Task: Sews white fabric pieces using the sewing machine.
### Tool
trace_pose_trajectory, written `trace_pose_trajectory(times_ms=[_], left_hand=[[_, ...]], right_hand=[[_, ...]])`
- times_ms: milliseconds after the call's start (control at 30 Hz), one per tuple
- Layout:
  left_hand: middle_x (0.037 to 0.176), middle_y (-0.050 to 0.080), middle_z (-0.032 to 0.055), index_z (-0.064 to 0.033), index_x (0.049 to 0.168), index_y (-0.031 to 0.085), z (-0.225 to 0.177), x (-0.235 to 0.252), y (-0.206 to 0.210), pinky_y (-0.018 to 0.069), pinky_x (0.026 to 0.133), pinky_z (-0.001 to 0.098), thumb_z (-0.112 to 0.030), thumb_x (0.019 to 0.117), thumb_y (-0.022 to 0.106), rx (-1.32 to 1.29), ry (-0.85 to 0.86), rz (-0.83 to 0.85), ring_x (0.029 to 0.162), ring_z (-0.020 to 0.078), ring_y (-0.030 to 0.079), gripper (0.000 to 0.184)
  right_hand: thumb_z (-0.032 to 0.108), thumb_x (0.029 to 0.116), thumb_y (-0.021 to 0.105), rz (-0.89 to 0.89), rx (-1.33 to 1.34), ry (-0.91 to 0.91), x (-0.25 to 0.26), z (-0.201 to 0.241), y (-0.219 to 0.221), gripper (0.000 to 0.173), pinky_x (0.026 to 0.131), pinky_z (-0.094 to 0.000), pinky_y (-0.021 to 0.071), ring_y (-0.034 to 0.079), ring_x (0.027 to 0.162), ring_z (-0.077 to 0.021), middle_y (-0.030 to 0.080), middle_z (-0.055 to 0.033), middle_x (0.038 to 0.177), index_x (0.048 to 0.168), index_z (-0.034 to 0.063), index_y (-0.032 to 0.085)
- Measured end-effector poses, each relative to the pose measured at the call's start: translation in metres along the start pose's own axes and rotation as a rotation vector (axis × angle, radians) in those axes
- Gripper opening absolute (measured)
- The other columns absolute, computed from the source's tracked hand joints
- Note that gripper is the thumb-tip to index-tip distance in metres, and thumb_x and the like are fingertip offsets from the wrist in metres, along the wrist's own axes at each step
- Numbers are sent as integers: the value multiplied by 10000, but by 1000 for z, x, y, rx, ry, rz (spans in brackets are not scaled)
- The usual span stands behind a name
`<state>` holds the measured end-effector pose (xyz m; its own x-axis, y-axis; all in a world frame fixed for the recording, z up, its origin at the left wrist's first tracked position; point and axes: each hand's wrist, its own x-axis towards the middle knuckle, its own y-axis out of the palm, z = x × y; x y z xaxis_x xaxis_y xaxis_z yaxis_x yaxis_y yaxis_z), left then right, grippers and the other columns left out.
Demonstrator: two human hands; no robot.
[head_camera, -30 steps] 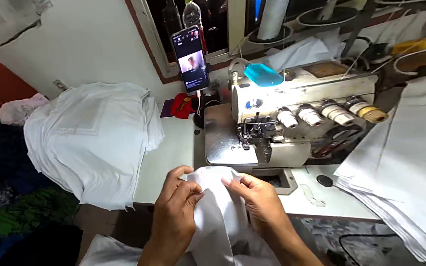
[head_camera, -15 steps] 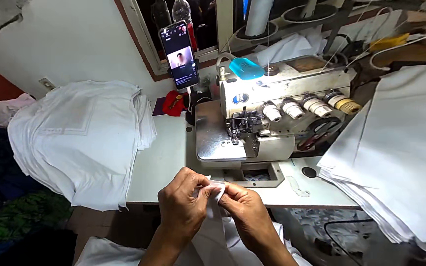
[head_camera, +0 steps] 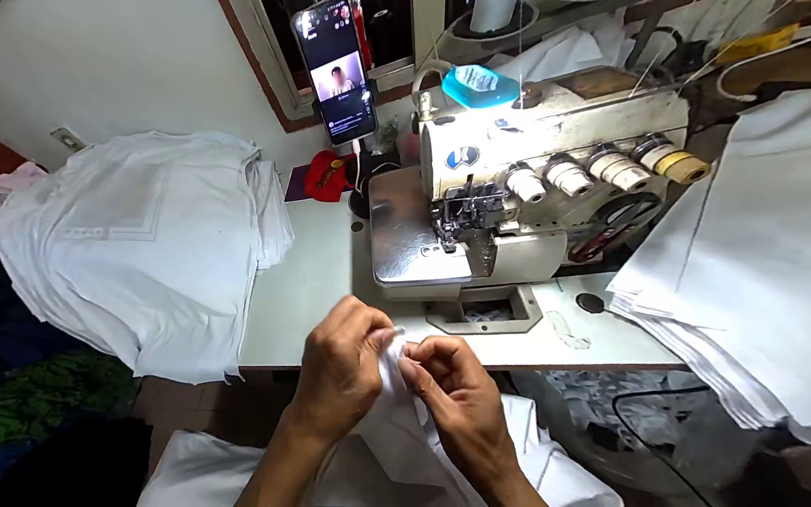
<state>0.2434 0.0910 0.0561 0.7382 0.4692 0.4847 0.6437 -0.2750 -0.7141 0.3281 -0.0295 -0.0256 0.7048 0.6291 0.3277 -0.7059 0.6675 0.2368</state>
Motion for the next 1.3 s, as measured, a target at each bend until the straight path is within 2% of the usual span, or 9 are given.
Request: trace_pose_trajectory(times_ms=[133,533,667,733,867,967,1067,1167,1300], left_hand=[[912,644,-64,-143,940,723,5,19,-20,521,662,147,-189,951,676,45,-99,-158,795,-5,614,67],[929,628,-33,-123,987,683,29,23,-23,511,654,181,-145,981,646,-63,-333,-346,783,34,607,44],[1013,719,-38,-118,1038,646,20,18,-26,587,798,223,-131,1003,583,-148,-287,-340,937,39,694,74],[888,653,-82,-132,1035,640,5,29,-32,552,673,156,-151,1004,596,-99,-130,-296,773,-11,636,58],[911,678,-13,-102,941,717,-17,70,-10,539,662,223,-186,968,648,171,184,-204,794,50,643,112],[857,678,40,-94,893,728,9,87,50,540,683,383,-153,921,697,199,169,-138,795,188,666,73],[981,680,75,-83,924,724,27,86,79,499,849,447,-222,874,770,229,104,-193,950,260,637,155],[830,659,48,-90,838,722,23,76,87,543,713,365,-235,920,717,366,142,-258,799,218,654,167],[1115,734,94,-119,1090,795,-3,39,91,535,950,429,-326,1014,568,307,177,-131,1072,275,677,316]], right_hand=[[461,889,763,63,-443,-104,-19,-25,-9,320,847,-280,603,698,1076,-108,738,-66,1140,928,145,733],[235,922,733,-59,-324,-1,0,-5,-21,163,735,-179,594,703,867,-43,749,8,971,808,119,742],[139,886,734,-101,-200,76,-3,7,-22,84,726,-199,620,737,832,-61,774,-5,944,819,97,708],[64,856,762,-137,-73,154,-6,19,-24,100,694,-237,629,741,797,-104,771,-38,921,901,38,677],[40,948,678,-84,-3,415,-11,37,-40,288,771,-240,600,701,836,-74,734,-23,951,1228,-26,653],[121,965,670,-112,-87,557,-11,24,-49,120,704,-218,556,662,745,-27,719,13,825,1002,41,752],[100,969,655,-124,-64,592,-10,15,-55,117,721,-234,560,657,746,-34,704,6,817,1001,20,734],[41,988,593,-114,60,611,-14,22,-61,81,669,-221,540,629,680,-13,666,47,741,982,26,672],[23,996,545,-112,166,568,-22,34,-93,158,716,-236,569,670,747,-11,715,85,804,968,96,682]])
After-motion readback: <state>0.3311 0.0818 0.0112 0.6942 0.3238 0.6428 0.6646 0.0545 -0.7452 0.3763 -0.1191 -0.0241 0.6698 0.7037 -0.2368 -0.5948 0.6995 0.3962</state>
